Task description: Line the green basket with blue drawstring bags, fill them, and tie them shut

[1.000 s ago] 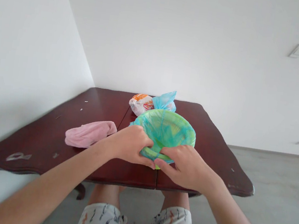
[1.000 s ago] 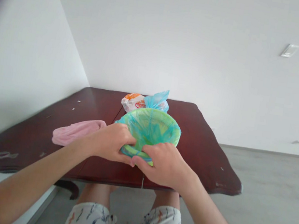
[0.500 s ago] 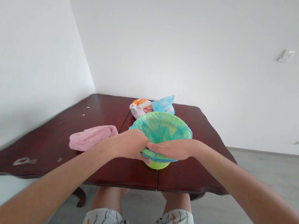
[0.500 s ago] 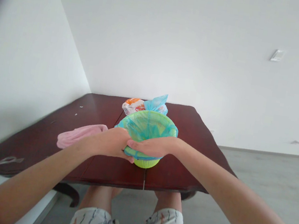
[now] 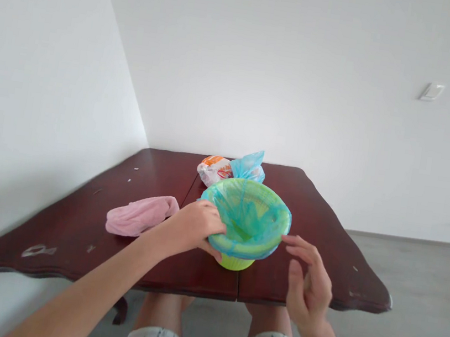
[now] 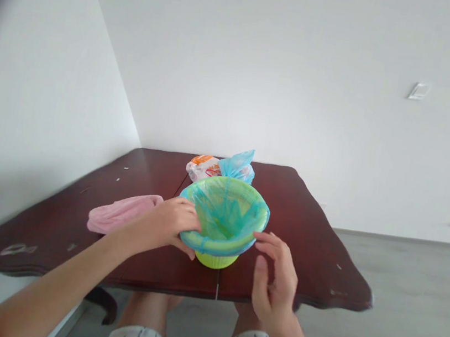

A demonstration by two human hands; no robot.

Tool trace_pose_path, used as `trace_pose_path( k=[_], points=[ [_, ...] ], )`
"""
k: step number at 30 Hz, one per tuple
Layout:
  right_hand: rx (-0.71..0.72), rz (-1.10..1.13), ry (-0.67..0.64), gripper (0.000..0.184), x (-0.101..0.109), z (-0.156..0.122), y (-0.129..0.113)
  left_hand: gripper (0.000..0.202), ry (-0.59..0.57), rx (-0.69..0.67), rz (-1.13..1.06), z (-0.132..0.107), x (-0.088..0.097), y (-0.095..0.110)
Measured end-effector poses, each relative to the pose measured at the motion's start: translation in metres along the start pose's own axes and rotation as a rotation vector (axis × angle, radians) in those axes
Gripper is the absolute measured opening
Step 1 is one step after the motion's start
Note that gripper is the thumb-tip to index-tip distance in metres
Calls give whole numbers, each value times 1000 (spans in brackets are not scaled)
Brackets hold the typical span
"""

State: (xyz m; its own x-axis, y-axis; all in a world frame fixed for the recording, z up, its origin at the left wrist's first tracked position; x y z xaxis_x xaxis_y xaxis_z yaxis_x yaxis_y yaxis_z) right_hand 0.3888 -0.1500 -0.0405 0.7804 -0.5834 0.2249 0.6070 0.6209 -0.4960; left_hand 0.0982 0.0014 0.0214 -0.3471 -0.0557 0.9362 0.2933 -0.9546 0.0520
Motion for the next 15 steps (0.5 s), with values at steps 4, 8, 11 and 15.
trace_pose_path(
  k=[4, 8, 11, 15],
  points=[
    [-330, -163, 119, 27, 15, -82, 65, 88, 168, 102, 14, -38, 17, 10],
    [-429, -351, -107, 56, 16, -130, 117, 59, 635, 356, -116, -88, 1, -11],
    [-345, -485, -154, 67, 5, -147, 139, 33, 766, 711, -159, -113, -41, -49],
    [-243, -650, -76, 63, -14, -154, 141, 60, 480, 910, -134, -108, -86, -103]
  ],
)
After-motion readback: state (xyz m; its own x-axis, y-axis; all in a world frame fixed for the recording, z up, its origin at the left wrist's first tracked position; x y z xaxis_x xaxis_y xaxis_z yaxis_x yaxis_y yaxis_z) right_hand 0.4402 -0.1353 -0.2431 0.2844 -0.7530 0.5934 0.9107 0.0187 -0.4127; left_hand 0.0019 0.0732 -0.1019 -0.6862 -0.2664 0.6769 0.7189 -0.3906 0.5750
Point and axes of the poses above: each hand's wrist, its own z-axis towards the middle knuckle, its own x-axis out of the back of the hand, y = z × x, the point moved 3 cm from there along z, towards the middle knuckle
